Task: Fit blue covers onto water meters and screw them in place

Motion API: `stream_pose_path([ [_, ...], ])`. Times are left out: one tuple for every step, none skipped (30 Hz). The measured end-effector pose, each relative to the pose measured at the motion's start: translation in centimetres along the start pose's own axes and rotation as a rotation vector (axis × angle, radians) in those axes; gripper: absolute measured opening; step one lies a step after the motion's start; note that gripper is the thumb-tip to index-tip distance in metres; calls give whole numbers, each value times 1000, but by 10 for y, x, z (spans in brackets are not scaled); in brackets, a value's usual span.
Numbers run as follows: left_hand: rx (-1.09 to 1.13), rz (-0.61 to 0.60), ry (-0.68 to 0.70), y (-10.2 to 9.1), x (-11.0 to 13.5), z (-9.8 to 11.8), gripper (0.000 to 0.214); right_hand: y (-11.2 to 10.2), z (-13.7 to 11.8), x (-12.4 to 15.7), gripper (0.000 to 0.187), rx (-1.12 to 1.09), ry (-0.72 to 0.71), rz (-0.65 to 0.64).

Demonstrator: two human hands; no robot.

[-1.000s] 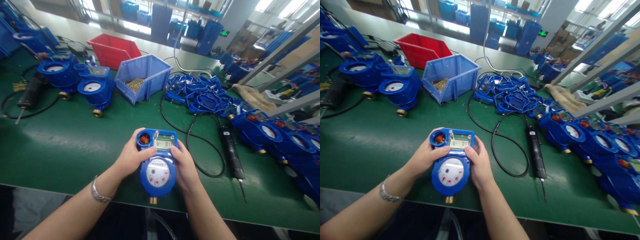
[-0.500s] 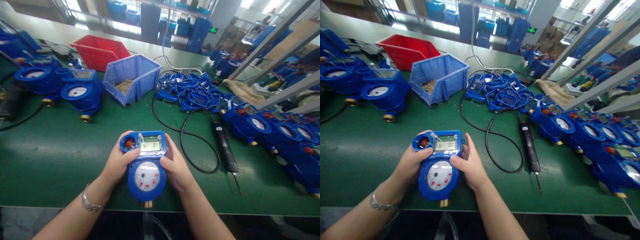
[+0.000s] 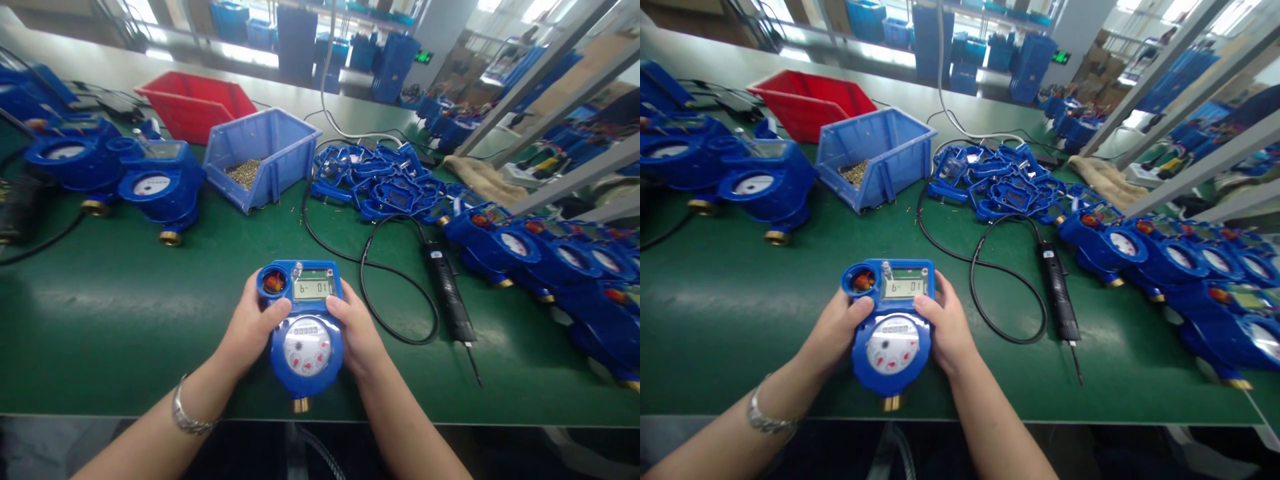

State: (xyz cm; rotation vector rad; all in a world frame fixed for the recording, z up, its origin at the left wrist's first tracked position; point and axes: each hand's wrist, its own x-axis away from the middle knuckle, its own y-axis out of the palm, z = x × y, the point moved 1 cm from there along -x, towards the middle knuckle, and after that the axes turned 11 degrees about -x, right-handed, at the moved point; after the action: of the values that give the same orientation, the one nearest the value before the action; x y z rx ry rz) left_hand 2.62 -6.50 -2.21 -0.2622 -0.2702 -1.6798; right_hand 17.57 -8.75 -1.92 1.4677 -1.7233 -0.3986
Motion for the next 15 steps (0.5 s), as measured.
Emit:
stream_pose_path([
  [37, -25, -14, 2, 2, -2, 85, -3, -2, 1, 63, -7, 15, 2],
  [77, -58, -41, 4, 5, -4, 84, -6, -3, 1, 58, -15, 33, 16],
  [114, -101, -77, 6, 8, -6, 81, -9, -5, 2, 52, -29, 55, 51],
  [136, -149, -114, 8, 12, -8, 76, -12, -6, 2, 47, -45, 79, 100],
  [135, -203, -145, 10, 16, -9, 71, -16, -7, 1, 43, -63, 102, 154],
  [112, -254, -160, 13, 20, -10, 67, -18, -8, 1, 39, -80, 118, 204],
  [70, -290, -159, 16, 23, -9, 63, -20, -9, 1, 37, -94, 127, 241],
  [17, -304, -148, 19, 27, -9, 62, -22, -9, 1, 35, -101, 127, 259],
  [-39, -294, -131, 21, 30, -8, 63, -23, -10, 1, 33, -103, 123, 261],
  [-94, -263, -112, 23, 33, -7, 65, -25, -10, 2, 32, -102, 119, 256],
  [-145, -224, -89, 24, 36, -6, 69, -27, -11, 2, 31, -102, 116, 252],
  [-185, -184, -55, 25, 40, -5, 71, -29, -11, 3, 32, -89, 110, 238],
  [-218, -155, -5, 25, 43, -4, 70, -32, -11, 3, 35, -63, 100, 219],
  [-251, -145, 62, 24, 47, -2, 66, -35, -10, 3, 39, -26, 82, 195],
  [-281, -148, 144, 22, 52, -1, 60, -38, -10, 1, 43, 19, 60, 170],
])
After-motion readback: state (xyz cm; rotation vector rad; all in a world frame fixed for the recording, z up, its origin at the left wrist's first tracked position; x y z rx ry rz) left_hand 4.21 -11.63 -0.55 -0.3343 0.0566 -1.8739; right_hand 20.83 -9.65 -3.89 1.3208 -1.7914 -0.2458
